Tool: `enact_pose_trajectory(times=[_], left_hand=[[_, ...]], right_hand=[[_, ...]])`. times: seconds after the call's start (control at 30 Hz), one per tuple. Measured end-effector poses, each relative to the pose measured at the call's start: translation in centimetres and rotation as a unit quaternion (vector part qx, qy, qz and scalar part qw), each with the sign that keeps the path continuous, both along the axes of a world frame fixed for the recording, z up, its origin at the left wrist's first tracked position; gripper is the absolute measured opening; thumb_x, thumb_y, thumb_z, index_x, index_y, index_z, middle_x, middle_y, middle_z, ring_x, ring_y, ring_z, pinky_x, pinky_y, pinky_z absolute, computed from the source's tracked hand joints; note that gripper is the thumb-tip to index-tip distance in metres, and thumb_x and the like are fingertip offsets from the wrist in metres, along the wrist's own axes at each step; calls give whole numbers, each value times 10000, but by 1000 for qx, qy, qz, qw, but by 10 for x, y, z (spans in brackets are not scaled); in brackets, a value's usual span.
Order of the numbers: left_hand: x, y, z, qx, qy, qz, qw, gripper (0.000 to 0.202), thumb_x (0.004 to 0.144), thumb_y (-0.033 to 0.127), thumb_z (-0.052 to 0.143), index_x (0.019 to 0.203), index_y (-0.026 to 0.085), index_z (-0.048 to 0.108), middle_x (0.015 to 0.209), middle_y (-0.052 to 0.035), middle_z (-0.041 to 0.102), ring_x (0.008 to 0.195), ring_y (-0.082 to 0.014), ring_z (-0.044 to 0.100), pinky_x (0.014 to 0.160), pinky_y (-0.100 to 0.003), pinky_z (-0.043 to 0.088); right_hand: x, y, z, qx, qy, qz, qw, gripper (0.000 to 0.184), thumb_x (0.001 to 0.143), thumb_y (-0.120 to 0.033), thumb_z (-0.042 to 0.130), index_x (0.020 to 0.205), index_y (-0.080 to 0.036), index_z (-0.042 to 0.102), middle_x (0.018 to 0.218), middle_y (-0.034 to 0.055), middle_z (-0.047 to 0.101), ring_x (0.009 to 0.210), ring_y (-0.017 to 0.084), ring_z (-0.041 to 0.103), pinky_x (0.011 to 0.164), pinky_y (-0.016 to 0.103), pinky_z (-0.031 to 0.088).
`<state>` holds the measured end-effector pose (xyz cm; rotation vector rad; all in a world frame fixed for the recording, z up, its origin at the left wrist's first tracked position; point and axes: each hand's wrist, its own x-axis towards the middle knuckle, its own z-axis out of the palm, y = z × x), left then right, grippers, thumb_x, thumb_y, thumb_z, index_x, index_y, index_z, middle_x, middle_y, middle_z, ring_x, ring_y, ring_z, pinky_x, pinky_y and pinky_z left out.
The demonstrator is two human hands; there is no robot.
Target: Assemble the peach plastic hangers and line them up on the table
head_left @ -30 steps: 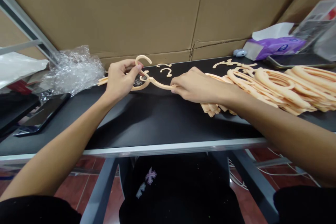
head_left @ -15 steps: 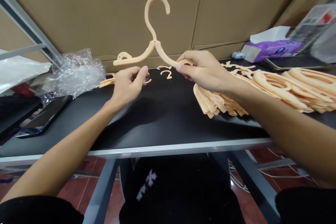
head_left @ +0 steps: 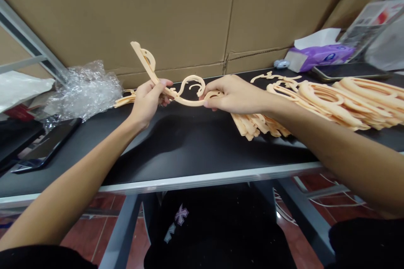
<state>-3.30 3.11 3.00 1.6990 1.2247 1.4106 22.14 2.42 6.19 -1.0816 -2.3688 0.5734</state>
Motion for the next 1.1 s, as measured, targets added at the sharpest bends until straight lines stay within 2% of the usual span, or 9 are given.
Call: enact_pose_trajectory(times=[0.13,0.3,0.4,0.57,0.67,0.8,0.97,1.1], left_hand=[[4,-4,0,-19,-13,-12,1000,237,953,399,665,952,163,694,764,-43,697,641,-141,628,597,-244,501],[8,-7,0,-25,12,-38,999,270,941,424,711,974,156,712,806,-46,703,702,-160,660,613,-242,511],[11,-9,0,-44,19,-67,997,318,932,457,729,995,146,712,782,-35,686,691,-156,647,657,-257,530],[15,-13,-3,-44,32,-101,993,431,857,552,802,961,144,711,774,-29,670,709,-155,616,695,-266,515],[16,-14,-4,-38,52,-126,990,495,838,631,801,891,148,703,762,-30,657,690,-149,593,681,-265,501],[16,-16,-2,-50,82,-142,985,567,896,716,694,845,151,705,757,-47,663,684,-155,594,676,-272,504],[15,-16,-2,-40,78,-154,984,557,894,713,706,827,161,693,759,-45,669,689,-147,598,688,-261,515],[14,-16,-2,-28,67,-159,985,516,829,659,820,900,167,683,761,-21,678,669,-130,611,659,-242,526]], right_hand=[[1,1,1,10,-8,-22,1000,81,776,-201,670,772,-162,740,678,-11,573,720,151,510,709,306,339],[1,-1,2,-6,5,-2,1000,120,747,-185,670,817,-164,766,725,-4,606,741,154,521,712,308,343],[-1,-3,3,-27,3,4,1000,94,780,-223,677,787,-168,753,708,-1,591,725,150,503,708,315,339],[-5,-5,1,-35,-10,-17,999,179,831,-248,665,674,-162,679,652,7,564,685,141,480,708,325,343],[-6,-5,-1,-20,1,-23,1000,149,822,-246,668,715,-153,715,671,18,592,704,150,503,734,330,367],[-6,-5,-2,-2,17,-27,999,159,816,-266,673,735,-145,737,686,21,597,718,152,517,746,336,370],[-7,-6,0,-3,31,-38,999,172,800,-270,691,711,-132,740,655,28,590,730,165,540,743,346,377],[-7,-6,0,2,56,-52,997,163,772,-285,710,758,-132,764,705,48,648,764,186,569,762,361,412]])
